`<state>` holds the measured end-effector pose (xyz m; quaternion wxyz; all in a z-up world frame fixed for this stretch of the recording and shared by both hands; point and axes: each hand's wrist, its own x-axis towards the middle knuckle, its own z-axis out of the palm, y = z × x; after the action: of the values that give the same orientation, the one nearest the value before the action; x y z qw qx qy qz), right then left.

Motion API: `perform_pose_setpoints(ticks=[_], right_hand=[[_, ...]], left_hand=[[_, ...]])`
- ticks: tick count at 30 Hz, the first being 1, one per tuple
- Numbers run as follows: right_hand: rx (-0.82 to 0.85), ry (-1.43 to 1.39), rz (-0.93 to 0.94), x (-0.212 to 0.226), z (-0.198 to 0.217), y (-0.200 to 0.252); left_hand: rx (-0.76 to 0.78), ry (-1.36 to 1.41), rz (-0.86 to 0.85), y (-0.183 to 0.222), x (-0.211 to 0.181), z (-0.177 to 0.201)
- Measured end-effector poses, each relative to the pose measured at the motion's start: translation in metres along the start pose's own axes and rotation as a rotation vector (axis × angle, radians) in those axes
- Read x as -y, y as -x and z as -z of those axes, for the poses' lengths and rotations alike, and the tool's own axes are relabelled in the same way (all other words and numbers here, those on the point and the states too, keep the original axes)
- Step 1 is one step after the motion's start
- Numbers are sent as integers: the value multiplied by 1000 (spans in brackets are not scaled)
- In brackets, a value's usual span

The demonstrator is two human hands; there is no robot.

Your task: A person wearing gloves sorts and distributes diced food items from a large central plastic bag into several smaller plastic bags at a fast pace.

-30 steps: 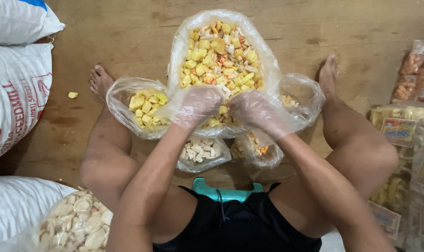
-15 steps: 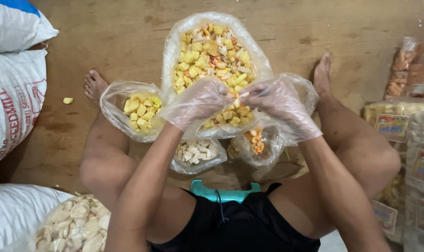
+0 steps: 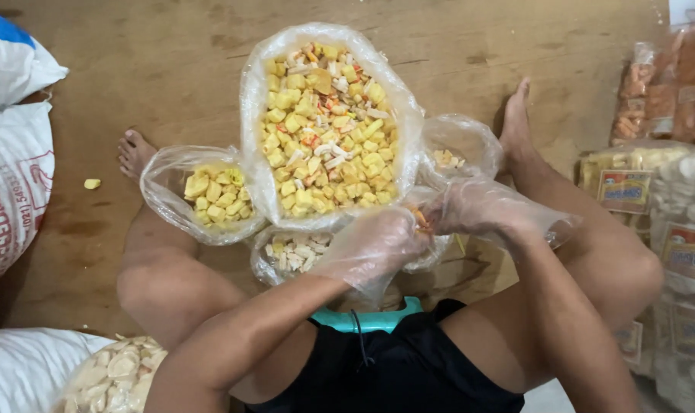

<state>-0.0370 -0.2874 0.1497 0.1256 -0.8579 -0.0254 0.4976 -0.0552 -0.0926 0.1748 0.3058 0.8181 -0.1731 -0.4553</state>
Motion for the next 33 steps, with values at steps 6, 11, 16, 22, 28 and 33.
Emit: perform_pose_setpoints(ticks=[6,11,16,22,28,33], right_hand=[[-4,160,-208,-15,-34,-40],[-16,183,-258,-74,-118,-120],[-161,-180,-399,-26,-130,-86],[-373,-847,-565,-61,-162,-136],[-239,-340,-528,-14,-103,-61],[-95,25,-329,-12,-91,-7]], left_hand=[[71,7,69,-11,15,-47],[-80,408,529,-54,36,-131],[-337,726,624,-56,33,-119],[-506,735,615,-145,145,-253],[-519,625,350,-78,99,-193],[-309,343,315,-20,79,-150]])
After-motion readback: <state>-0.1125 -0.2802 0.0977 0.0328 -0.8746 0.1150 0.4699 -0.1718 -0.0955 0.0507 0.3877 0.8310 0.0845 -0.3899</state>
